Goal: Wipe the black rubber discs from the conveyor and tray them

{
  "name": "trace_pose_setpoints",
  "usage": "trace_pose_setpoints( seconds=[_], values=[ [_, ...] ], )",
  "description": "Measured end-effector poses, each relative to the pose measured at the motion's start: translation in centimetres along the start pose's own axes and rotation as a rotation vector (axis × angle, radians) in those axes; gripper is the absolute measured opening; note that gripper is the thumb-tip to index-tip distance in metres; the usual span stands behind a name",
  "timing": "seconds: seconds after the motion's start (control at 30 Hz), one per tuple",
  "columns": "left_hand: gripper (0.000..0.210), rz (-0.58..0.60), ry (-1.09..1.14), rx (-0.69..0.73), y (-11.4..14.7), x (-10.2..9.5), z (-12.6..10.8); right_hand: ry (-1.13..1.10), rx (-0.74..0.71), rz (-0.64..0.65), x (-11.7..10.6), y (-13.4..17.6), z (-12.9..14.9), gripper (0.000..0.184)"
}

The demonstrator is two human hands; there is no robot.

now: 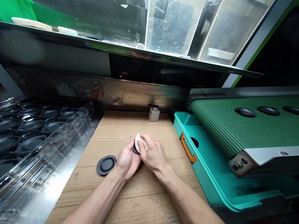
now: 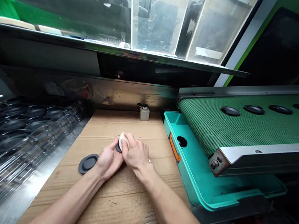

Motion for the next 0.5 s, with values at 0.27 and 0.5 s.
trace_pose_setpoints(
  seconds=[0.27, 0.5],
  values=[
    [0.031, -0.061, 0.026, 0.034, -0.1, -0.6, -0.7, 0.179, -0.037, 0.037, 1.1, 0.1, 1.1, 0.038],
    [0.029, -0.102, 0.055, 0.036, -0.5, -1.4, -1.3, 0.173, 0.004, -0.016, 1.1, -0.3, -1.1, 0.035]
  ],
)
Point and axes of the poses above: each hand's wrist, its own y-axis away from the middle knuckle, its own x-axis out of the palm, z = x × y, the point moved 6 cm from there along -y, towards the middle knuckle, and after that the axes turned 5 degrees about y, right-handed, at the moved point
